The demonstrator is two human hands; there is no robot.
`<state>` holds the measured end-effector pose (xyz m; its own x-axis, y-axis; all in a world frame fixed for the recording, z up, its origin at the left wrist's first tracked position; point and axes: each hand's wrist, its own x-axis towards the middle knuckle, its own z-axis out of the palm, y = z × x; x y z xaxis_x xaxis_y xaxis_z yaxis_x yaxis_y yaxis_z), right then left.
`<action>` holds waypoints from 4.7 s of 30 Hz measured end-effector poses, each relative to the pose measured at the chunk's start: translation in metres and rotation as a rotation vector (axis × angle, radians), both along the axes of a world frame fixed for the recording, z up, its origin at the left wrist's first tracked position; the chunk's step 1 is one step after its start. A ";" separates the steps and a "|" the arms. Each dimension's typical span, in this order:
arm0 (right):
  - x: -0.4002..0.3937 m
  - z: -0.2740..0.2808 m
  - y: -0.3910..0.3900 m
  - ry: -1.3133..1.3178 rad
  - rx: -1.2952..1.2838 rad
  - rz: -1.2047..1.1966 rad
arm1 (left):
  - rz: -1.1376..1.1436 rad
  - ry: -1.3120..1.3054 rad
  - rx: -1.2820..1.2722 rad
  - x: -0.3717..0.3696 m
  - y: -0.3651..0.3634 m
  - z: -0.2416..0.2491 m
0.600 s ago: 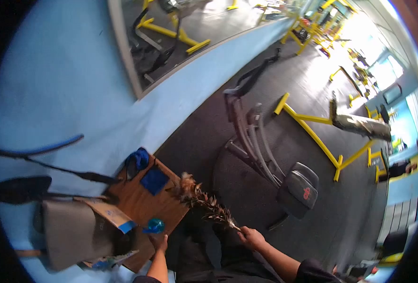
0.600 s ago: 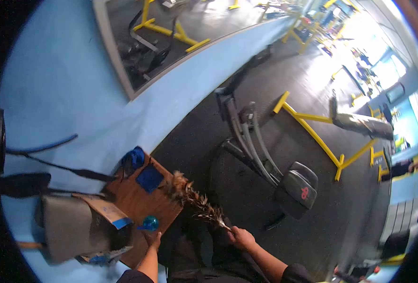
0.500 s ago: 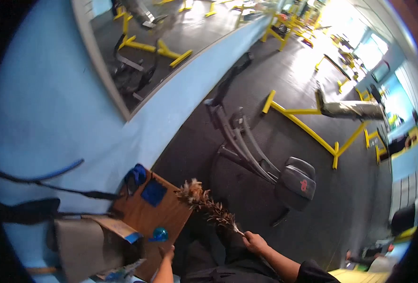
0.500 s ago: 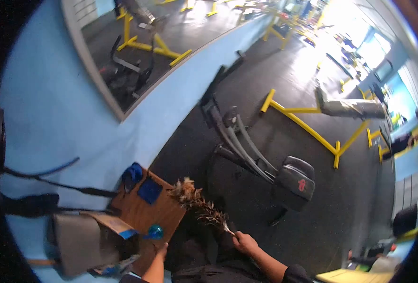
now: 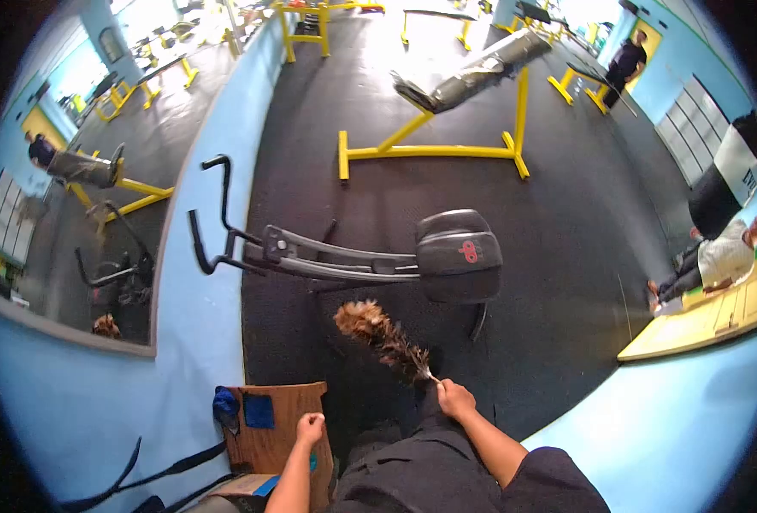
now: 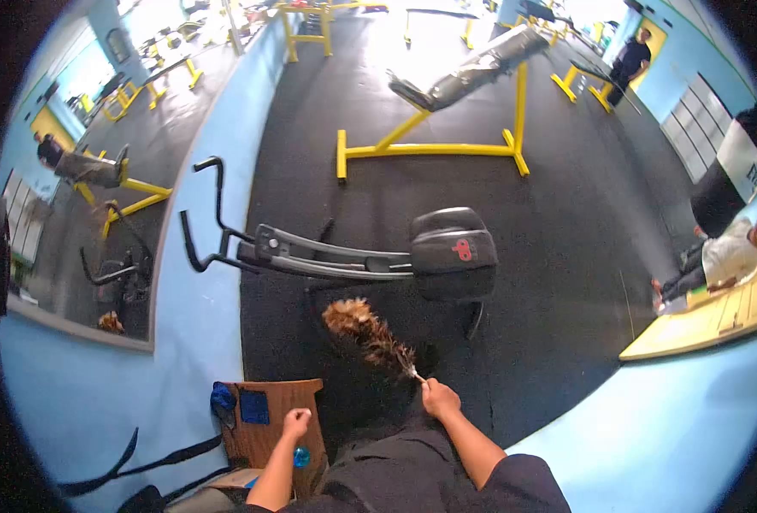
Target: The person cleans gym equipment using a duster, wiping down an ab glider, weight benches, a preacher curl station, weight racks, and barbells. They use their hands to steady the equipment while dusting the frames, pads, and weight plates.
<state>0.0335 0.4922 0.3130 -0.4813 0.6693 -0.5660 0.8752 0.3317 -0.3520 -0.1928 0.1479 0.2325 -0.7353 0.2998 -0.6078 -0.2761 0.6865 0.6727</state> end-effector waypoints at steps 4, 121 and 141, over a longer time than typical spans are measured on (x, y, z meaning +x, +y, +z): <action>-0.019 -0.040 0.043 0.186 -0.069 -0.126 | -0.075 0.168 0.023 -0.038 0.095 0.009; -0.170 0.121 1.032 0.577 -0.133 0.386 | -0.108 0.466 0.414 -0.074 1.181 0.214; -0.391 0.109 1.127 0.432 -0.344 0.258 | -0.232 0.416 0.181 -0.341 1.307 0.230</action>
<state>-0.3579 1.6194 0.4215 -0.8377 0.3142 -0.4467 0.5362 0.3181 -0.7818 -0.5336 1.4549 0.4626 -0.8058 0.5571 -0.2006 0.1863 0.5601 0.8072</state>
